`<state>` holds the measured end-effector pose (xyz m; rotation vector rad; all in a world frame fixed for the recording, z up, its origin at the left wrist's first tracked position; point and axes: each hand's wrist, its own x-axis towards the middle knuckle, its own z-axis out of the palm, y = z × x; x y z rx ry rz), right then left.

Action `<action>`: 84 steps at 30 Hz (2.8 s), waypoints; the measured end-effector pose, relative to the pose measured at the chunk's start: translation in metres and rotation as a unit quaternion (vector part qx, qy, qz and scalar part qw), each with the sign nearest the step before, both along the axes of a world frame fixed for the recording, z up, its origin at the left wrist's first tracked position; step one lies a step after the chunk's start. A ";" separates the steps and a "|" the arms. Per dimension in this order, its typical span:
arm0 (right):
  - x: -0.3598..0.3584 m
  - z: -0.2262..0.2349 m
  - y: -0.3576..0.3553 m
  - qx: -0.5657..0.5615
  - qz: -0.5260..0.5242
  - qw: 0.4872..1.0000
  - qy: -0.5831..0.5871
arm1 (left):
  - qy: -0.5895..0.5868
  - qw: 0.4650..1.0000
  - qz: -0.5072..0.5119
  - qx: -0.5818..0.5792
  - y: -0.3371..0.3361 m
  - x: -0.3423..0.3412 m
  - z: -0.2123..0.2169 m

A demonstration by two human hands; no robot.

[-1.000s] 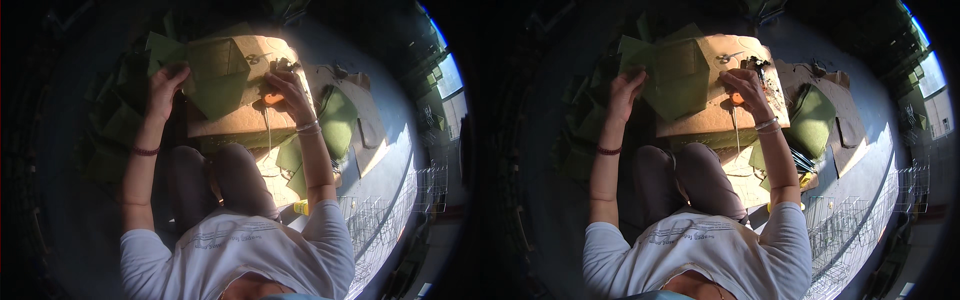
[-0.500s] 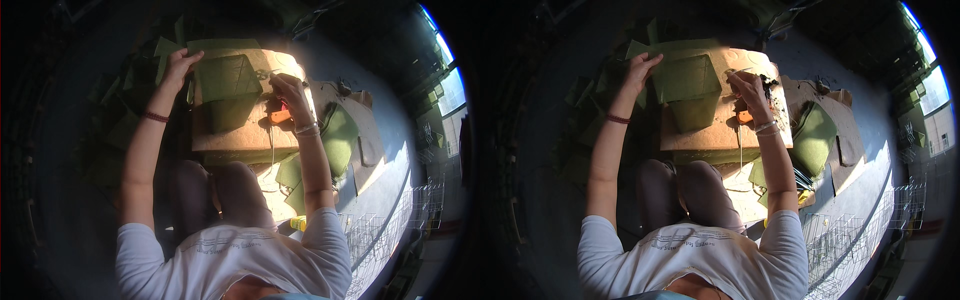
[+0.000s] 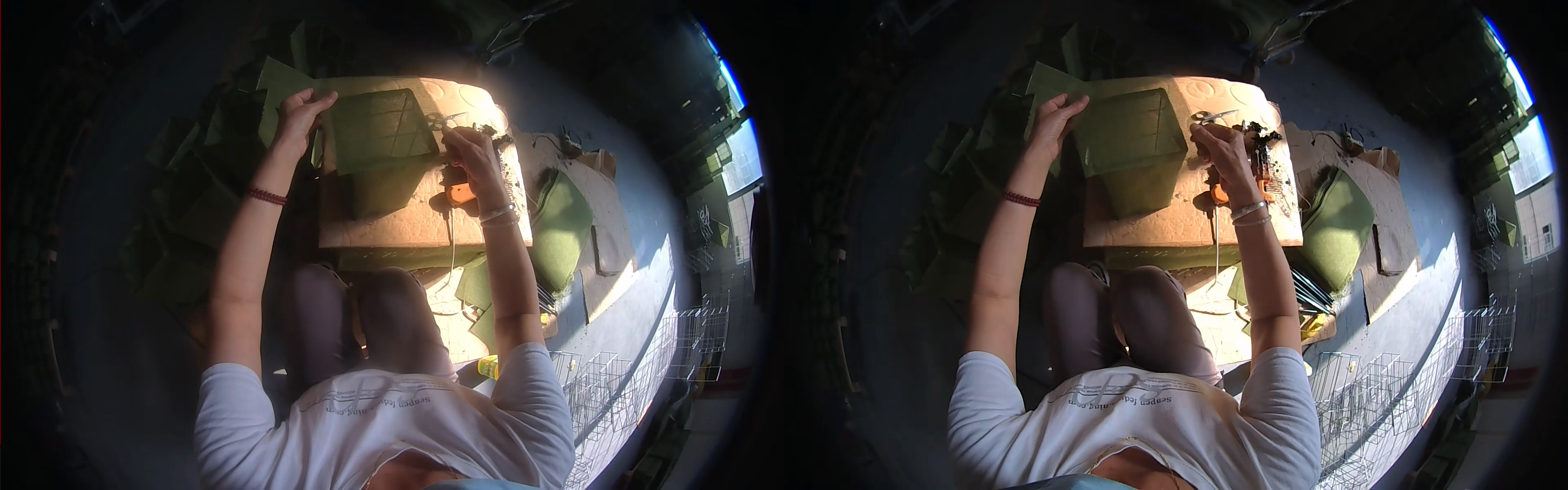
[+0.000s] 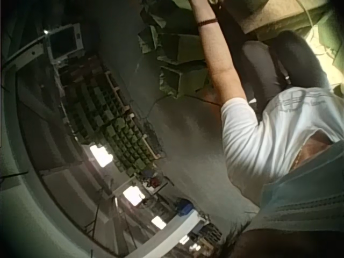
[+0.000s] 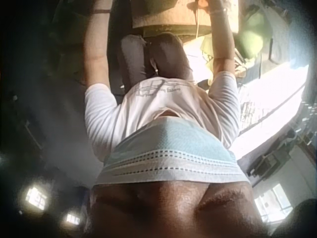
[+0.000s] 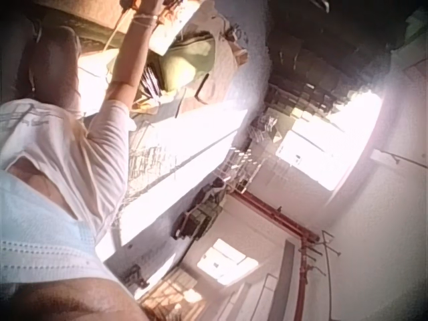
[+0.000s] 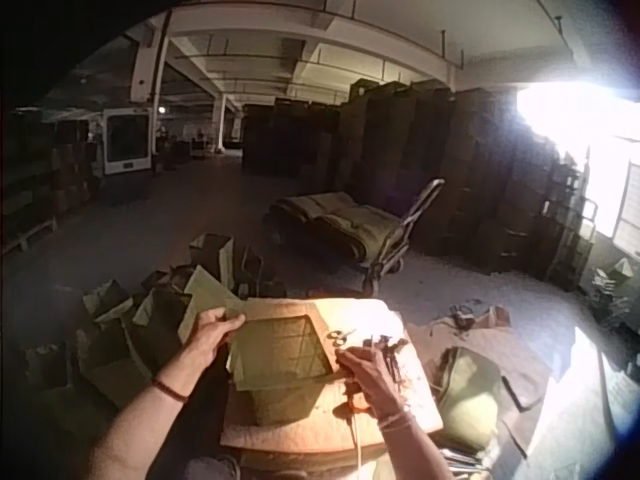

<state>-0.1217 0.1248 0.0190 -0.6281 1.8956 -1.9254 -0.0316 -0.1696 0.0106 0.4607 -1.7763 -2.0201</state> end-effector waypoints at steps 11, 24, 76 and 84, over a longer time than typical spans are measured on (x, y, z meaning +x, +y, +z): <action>0.004 -0.007 -0.002 0.002 -0.003 1.000 0.003 | 0.037 0.999 -0.007 0.012 0.001 0.004 -0.009; 0.004 -0.013 -0.005 0.008 -0.021 0.999 -0.026 | 0.059 0.998 -0.007 0.022 0.002 0.004 -0.018; -0.023 -0.002 -0.036 -0.061 -0.095 0.993 0.018 | -0.003 0.999 0.011 0.049 -0.003 -0.008 -0.019; 0.054 0.012 -0.016 0.061 -0.133 0.842 0.519 | -0.013 0.999 0.016 0.032 -0.008 -0.008 -0.019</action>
